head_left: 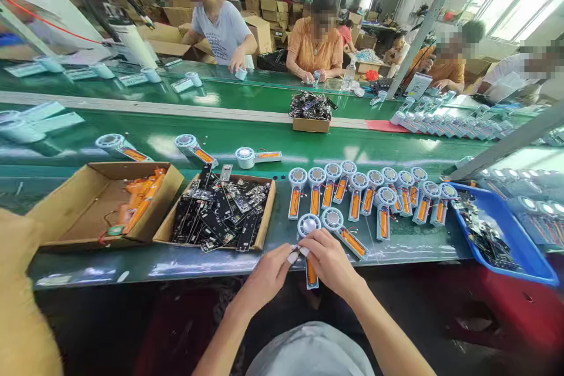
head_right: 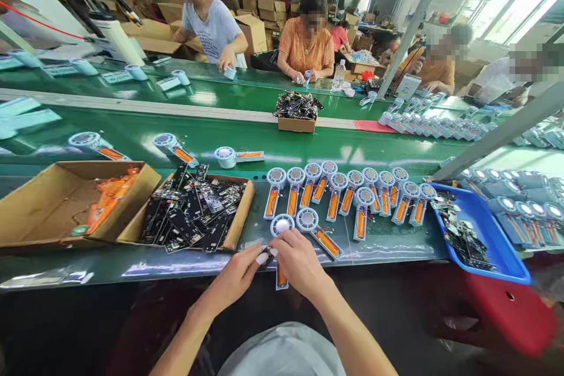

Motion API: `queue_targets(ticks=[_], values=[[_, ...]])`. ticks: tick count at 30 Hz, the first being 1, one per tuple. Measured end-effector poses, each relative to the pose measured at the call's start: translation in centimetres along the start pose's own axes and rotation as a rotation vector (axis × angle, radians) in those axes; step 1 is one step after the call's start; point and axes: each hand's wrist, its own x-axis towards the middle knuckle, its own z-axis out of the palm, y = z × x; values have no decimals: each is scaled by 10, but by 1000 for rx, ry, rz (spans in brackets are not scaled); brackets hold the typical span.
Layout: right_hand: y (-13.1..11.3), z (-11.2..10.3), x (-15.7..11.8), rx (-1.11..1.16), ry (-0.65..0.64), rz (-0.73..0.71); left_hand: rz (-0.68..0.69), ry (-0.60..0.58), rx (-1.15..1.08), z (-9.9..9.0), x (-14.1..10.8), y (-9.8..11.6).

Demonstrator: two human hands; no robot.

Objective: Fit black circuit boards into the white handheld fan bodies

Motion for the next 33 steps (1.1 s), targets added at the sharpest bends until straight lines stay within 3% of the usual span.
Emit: queue_targets(ticks=[4,7,10,14,21,26,28,33], values=[[2,-11,-7,172,66,115,-69,99,-10,9,-4,5],[3,-23,-23,213,136,193,-210,206,-15,16,-11,5],[1,-30,-36,173,27,225,-298,283,-34,21,-16,6],[-2,-29,-37,185,-133,299,-236,356,-56,21,-17,10],[8,-22,-22,761,-77,311,-125,311,-35,14,-15,19],[4,-16,-3,353,70,111,-123,311,-51,12,-14,25],[-1,-9,1,332,96,82,-142,297,-71,12,-13,28],[-6,12,-1,592,135,374,-241,300,-145,12,-13,31]])
